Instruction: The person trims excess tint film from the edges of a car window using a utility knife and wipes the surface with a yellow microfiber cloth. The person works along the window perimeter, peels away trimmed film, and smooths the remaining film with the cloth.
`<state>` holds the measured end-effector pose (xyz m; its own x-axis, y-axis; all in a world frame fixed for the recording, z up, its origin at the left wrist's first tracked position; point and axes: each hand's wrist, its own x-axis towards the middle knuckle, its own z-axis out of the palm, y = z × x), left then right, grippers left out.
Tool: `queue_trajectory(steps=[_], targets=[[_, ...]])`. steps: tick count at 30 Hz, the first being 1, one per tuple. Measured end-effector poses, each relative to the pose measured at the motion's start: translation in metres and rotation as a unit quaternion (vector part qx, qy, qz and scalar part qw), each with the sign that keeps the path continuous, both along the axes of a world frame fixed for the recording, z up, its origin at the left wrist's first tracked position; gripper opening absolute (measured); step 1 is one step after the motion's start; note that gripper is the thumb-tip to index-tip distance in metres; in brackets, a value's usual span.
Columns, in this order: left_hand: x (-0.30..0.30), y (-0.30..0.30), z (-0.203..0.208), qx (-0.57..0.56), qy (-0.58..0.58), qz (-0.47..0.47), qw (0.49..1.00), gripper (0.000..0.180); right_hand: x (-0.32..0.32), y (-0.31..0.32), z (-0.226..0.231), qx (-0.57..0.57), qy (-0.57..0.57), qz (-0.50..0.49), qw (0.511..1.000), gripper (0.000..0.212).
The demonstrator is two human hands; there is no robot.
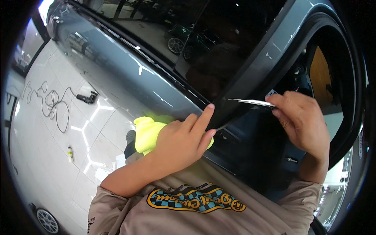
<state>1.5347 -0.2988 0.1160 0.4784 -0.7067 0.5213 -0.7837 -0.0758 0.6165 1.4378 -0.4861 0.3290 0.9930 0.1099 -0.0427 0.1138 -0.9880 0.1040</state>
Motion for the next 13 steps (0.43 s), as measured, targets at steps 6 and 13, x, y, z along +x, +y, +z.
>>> queue_trajectory(steps=[6,13], targets=[[-0.011,-0.008,0.008,0.025,-0.064,0.060,0.996,0.059,0.037,0.014,0.013,-0.253,-0.047,0.145,0.955,0.033],[-0.019,-0.014,0.002,0.028,-0.065,0.068,0.995,0.062,0.056,0.019,0.001,-0.288,-0.041,0.229,0.929,0.028]])
